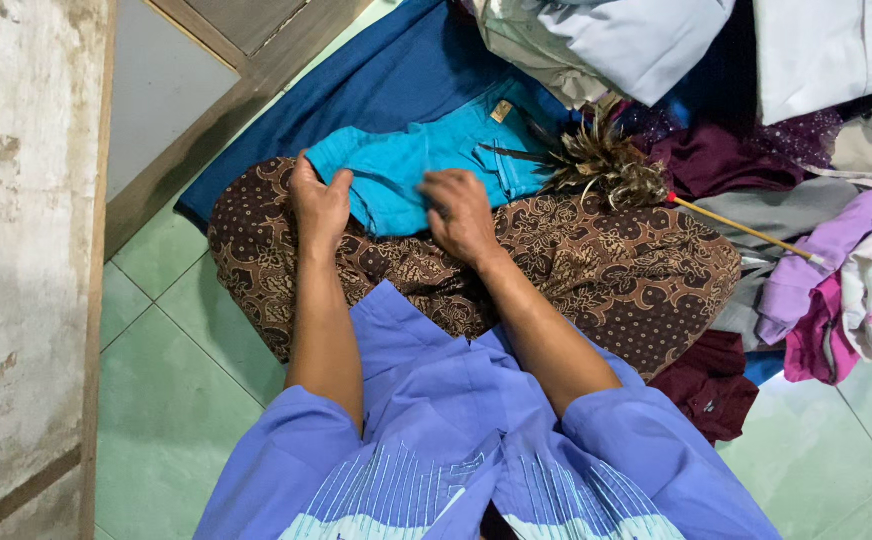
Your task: The person cleans various clothing items by dusting them with a feather duster while sitting on the floor.
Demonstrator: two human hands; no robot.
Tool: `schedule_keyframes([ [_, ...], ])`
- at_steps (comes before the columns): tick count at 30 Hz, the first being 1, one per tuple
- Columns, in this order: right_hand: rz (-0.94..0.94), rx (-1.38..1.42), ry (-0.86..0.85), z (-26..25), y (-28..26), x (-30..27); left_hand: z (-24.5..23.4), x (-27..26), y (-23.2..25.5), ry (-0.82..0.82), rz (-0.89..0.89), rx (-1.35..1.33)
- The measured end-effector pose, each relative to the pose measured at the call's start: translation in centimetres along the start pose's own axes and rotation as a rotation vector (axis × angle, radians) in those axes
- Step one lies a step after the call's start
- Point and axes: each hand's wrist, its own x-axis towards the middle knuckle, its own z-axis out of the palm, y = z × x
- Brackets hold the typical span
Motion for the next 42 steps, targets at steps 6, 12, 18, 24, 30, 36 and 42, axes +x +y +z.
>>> schedule_keyframes([
  [6,0.039,0.053,-0.086,-3.6,-4.4,1.4,2.4,-0.8,1.1,-0.022,-0.034,-0.082],
  [12,0.046,0.023,0.141,-1.7,-5.6,1.0,5.5,-1.9,1.1,0.021,0.041,0.011],
  [18,0.217,0.235,0.151,0.2,-4.7,-0.7,6.2,-2.9,1.2,-0.109,0.113,0.022],
  [24,0.469,0.833,0.216,-1.2,0.6,-0.9,8.5,-2.9,0.1,-0.227,-0.023,-0.037],
  [30,0.835,1.374,0.312,-2.6,9.8,-1.0,11.3,-3.2,-3.1,-0.384,0.254,0.651],
  [36,1.148,0.71,0.534,-1.4,17.3,-2.9,14.3,-3.0,-5.5,-0.527,0.193,1.049],
  [42,1.112,0.031,0.381,-3.6,12.5,-2.6,15.8,0.1,-6.4,-0.165,-0.148,0.703],
])
